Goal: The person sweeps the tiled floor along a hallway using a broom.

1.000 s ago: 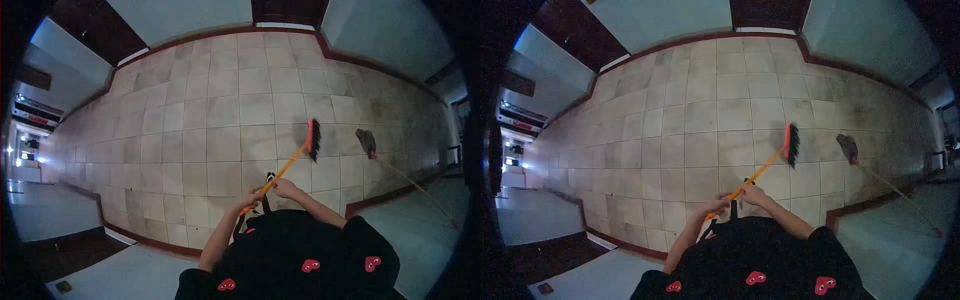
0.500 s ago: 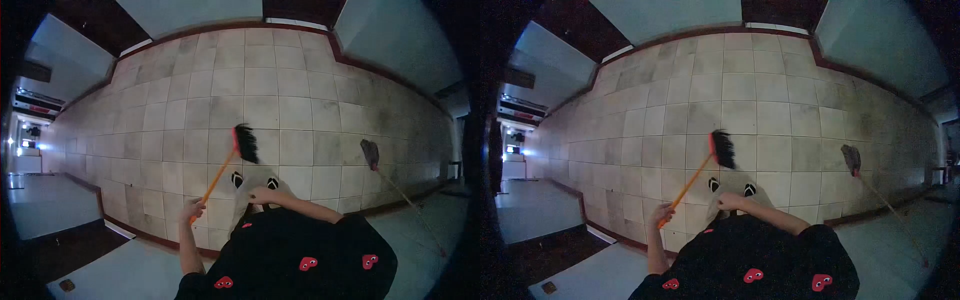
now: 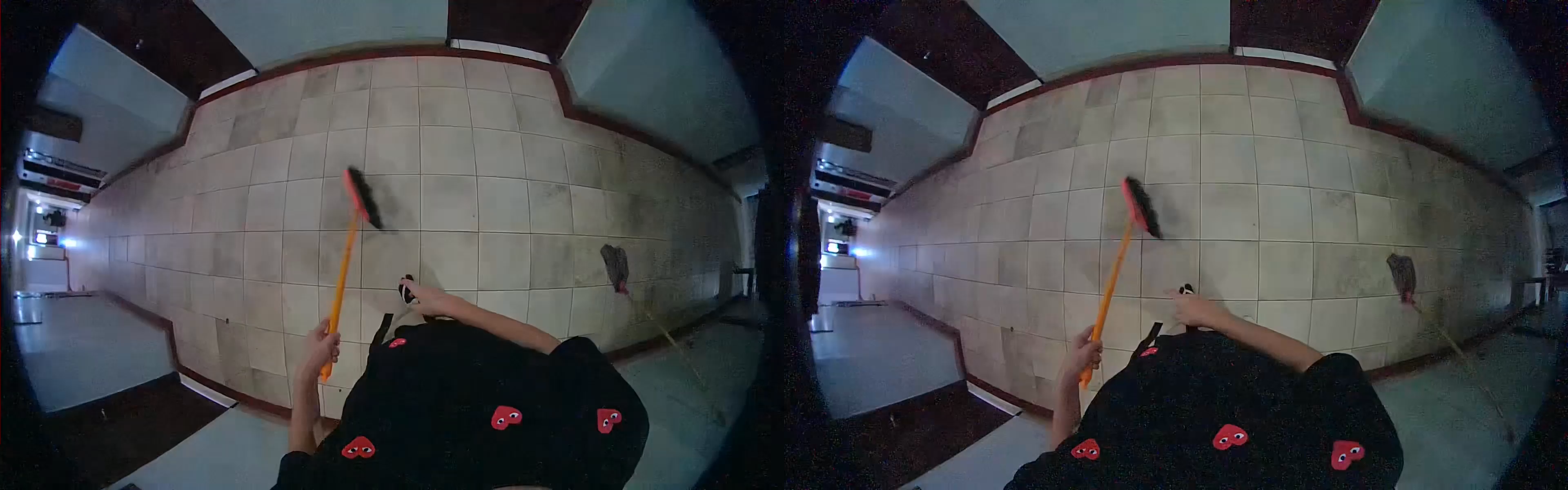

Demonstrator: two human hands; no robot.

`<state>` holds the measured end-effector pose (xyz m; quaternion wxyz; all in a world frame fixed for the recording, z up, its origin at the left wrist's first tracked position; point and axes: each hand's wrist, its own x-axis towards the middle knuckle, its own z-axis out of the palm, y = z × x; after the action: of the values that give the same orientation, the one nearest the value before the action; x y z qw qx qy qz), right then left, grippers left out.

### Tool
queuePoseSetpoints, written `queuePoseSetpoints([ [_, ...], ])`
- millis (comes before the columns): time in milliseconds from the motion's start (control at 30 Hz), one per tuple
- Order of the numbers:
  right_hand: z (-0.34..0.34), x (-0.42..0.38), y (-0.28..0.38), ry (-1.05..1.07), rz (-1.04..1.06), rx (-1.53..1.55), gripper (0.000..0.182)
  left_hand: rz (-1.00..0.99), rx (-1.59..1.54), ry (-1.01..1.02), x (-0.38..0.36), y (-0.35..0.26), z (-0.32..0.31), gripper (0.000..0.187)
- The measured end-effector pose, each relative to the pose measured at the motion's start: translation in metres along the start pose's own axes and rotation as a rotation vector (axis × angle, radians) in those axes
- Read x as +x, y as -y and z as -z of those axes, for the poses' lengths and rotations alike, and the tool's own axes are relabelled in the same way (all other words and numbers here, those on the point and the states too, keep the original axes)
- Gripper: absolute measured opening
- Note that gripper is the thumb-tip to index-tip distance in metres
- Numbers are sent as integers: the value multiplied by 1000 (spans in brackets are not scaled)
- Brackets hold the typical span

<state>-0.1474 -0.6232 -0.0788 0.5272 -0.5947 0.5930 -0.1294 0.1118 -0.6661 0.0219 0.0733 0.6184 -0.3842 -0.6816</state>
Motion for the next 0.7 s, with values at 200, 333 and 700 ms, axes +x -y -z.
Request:
queuePoseSetpoints([
  [200, 9, 31, 38, -99, -57, 103, 44, 115, -29, 500, 55, -39, -33, 47],
  [333, 0, 46, -14, -206, -210, 152, 36, 68, 209, 476, 117, -32, -84, 35],
  [700, -23, 91, -54, -134, 101, 274, 37, 224, -90, 669, 221, -26, -71, 18],
])
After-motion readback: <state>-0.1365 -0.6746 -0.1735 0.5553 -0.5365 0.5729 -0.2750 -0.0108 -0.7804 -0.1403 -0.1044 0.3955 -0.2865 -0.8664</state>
